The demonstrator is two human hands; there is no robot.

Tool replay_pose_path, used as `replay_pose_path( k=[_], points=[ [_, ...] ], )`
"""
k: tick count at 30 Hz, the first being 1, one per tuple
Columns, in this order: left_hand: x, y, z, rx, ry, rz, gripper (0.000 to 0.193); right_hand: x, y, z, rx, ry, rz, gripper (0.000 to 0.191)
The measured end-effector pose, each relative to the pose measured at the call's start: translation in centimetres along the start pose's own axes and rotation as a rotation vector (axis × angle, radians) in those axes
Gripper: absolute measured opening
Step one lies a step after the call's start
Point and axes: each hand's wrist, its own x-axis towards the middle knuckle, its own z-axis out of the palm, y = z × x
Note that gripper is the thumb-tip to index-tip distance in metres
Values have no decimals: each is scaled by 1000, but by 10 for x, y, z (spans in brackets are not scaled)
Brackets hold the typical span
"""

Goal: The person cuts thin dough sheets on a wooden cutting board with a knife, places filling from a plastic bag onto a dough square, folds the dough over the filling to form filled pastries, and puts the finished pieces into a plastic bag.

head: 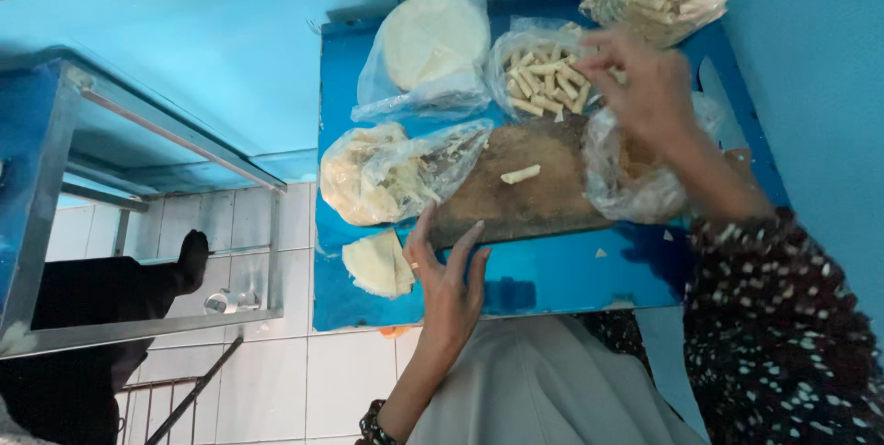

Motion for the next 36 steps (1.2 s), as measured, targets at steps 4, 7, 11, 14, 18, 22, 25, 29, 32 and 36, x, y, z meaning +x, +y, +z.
replay_pose_path(
  k=[4,7,11,14,18,22,25,29,32,36],
  points=[
    [-3,-3,3,-39,-4,-12,32,24,28,8,-161,23,-288,36],
    [-6,-5,4,-73,-7,-28,31,27,32,25,-340,-3,-380,43],
    [-7,-7,3,-105,-17,-39,31,28,28,35,-384,26,-400,38],
    [-4,-5,2,-102,-12,-38,31,28,26,30,-233,24,-384,43],
    [5,4,-4,-87,-14,-16,33,23,19,20,71,-24,-109,50],
    [21,15,-12,-244,-51,-58,34,7,1,13,857,-205,171,63],
    [34,20,-10,-500,-80,-163,40,-26,-24,14,1237,-342,256,69],
    [36,27,5,-920,-93,-304,43,-60,-57,25,1375,-478,224,69],
    [29,24,16,-1133,-57,-389,36,-68,-72,29,1382,-539,112,68],
    [18,9,15,-1262,-7,-637,22,-69,-88,29,1042,-498,-89,66]
  ],
)
